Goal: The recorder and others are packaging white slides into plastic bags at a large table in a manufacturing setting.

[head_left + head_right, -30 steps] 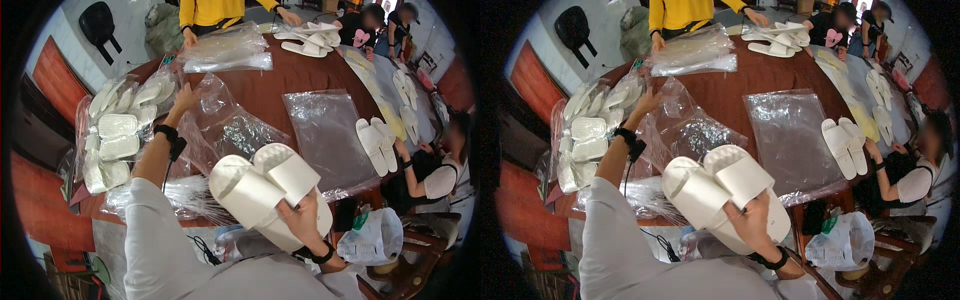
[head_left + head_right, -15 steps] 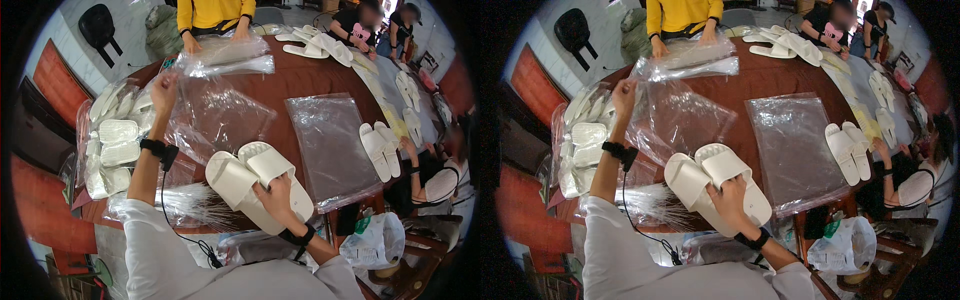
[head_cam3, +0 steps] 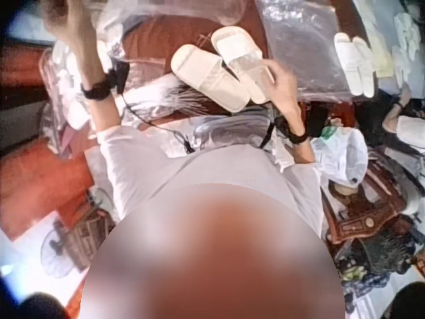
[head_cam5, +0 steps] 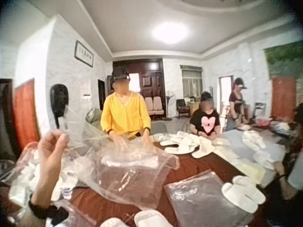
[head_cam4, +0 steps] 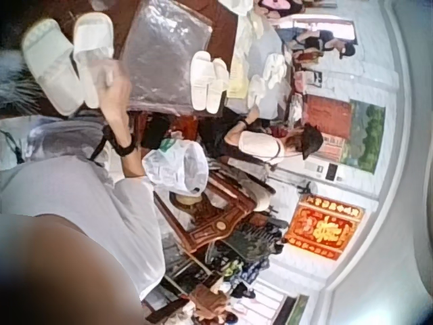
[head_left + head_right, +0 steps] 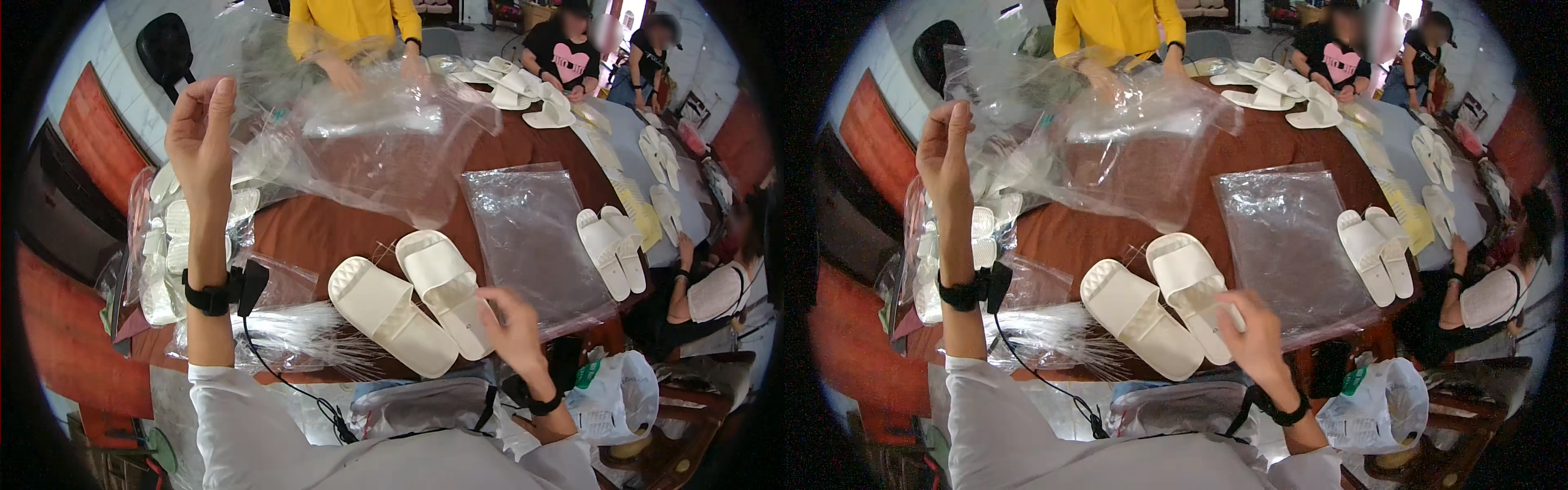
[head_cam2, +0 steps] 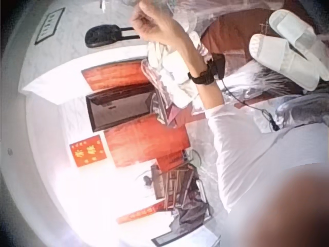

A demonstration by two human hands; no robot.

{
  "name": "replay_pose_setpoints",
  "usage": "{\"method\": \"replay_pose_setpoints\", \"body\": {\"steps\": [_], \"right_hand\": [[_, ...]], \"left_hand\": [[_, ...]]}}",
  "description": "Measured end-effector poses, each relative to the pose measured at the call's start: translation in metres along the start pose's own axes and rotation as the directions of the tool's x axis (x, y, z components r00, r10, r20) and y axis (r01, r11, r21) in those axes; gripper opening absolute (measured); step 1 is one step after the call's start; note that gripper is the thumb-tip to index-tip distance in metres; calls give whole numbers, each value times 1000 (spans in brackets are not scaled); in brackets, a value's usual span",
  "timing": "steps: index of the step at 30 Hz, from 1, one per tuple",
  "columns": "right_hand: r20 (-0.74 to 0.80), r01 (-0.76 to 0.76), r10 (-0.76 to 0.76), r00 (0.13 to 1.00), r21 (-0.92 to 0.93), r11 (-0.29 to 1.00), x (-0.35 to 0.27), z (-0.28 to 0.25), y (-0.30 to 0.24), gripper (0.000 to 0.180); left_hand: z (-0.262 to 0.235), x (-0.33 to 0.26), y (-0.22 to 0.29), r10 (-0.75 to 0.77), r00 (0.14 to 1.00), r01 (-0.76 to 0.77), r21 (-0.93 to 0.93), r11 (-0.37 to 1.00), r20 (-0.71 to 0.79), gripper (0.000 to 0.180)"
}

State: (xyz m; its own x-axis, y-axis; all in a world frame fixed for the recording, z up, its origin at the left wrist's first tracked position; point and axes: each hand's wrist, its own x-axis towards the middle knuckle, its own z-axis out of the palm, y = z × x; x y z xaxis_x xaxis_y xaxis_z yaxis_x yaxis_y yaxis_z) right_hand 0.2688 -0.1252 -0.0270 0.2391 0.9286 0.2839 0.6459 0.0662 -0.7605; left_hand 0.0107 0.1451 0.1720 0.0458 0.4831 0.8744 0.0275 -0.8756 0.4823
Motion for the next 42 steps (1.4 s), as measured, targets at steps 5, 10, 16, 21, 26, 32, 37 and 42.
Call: {"method": "replay_pose_setpoints", "body": {"steps": [5,10,16,21,26,32,37,42], "right_hand": [[-588,100,-38,808,73,992,8,-57,-21,13],[-589,149,-255,767,-222,964,20,-93,-37,47],[-440,167,-102,892,112,979,3,-94,-12,50],[-367,118,-26,930,231,966,-22,-90,7,35],[-436,66,54,898,255,965,-38,-90,19,14],[-419,-69,246,874,395,916,-58,-93,50,10],[-439,-133,289,850,353,926,-64,-94,59,11],[-462,-197,446,766,492,848,-59,-118,92,10]], "left_hand": [[2,-5,38,-85,993,90,-66,994,76,16],[17,-9,65,-121,969,142,-86,986,213,14],[39,-24,56,-249,922,298,-134,945,297,12],[53,-42,25,-420,775,504,-60,862,473,14],[74,-82,-16,-507,668,632,-54,773,545,15],[98,-116,-59,-658,500,780,37,624,563,18],[127,-127,-66,-679,384,783,170,599,626,27],[157,-121,-65,-667,320,691,316,650,673,51]]}}
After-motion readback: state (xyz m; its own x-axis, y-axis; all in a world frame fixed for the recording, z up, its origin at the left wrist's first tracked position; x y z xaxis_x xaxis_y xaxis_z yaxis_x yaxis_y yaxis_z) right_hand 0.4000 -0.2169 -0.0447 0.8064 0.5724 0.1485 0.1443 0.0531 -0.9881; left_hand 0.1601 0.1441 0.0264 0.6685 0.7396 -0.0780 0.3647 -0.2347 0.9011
